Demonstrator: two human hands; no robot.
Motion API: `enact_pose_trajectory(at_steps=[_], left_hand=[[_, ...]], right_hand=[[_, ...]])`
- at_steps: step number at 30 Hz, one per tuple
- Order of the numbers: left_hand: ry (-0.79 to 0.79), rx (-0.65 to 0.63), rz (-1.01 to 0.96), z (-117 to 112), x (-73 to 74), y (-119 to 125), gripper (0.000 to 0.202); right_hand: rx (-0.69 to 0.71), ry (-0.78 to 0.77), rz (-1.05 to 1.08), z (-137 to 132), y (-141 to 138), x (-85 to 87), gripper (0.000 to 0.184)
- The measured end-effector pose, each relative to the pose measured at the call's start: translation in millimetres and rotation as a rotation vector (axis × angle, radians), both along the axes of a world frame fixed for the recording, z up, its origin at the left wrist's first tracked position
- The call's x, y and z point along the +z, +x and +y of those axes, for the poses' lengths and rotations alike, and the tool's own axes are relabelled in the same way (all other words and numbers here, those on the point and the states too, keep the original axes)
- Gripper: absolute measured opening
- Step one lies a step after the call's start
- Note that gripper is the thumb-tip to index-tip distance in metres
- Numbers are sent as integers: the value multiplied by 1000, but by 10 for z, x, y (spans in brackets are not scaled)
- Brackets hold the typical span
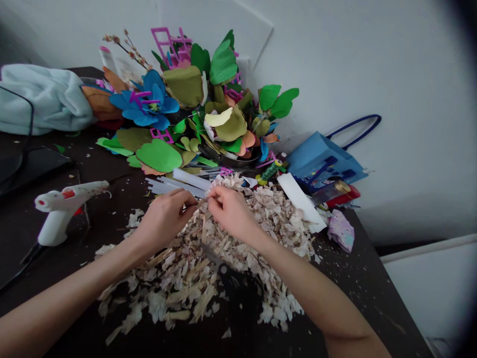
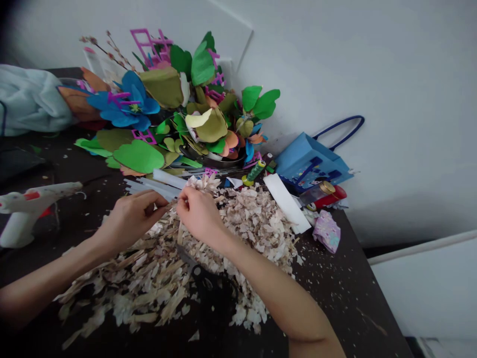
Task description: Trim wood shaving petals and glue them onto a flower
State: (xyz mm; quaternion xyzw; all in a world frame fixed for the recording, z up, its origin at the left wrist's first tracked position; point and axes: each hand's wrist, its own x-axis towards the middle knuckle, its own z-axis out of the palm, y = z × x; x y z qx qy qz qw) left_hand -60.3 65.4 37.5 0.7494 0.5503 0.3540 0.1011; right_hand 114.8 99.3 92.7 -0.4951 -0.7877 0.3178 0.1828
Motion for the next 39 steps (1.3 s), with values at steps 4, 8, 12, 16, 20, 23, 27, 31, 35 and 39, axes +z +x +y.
enact_pose_trajectory(at_steps=[4, 8, 12, 16, 20, 23, 27, 31, 35, 39], left_hand=[[-5, 5, -39, 15, 9, -9, 13], [-33, 9, -73, 12, 37, -21, 14], [-51, 13, -110, 2, 60, -30, 15], [-66, 19, -124, 9, 62, -37, 14], [-78, 18, -136, 22, 60, -43, 14], [-84, 18, -141, 22, 58, -44, 16], [-78, 37, -154, 21, 45, -47, 16], [-71, 51, -161, 28, 40, -52, 15], [-59, 49, -155, 23, 47, -57, 16], [-12, 46, -132, 9, 34, -60, 17]], right_hand=[[-26, -116, 109, -19, 11, -68, 12], [-59, -214, 238, -39, -7, -118, 11], [-92, -260, 311, -55, -40, -137, 11], [-101, -295, 365, -56, -51, -171, 9], [-104, -326, 409, -65, -36, -182, 9], [-117, -338, 441, -91, -31, -172, 9], [-133, -360, 477, -133, -44, -189, 9], [-150, -390, 534, -160, -61, -267, 8], [-152, -452, 612, -172, -83, -339, 6], [-134, -460, 658, -175, -97, -362, 6]])
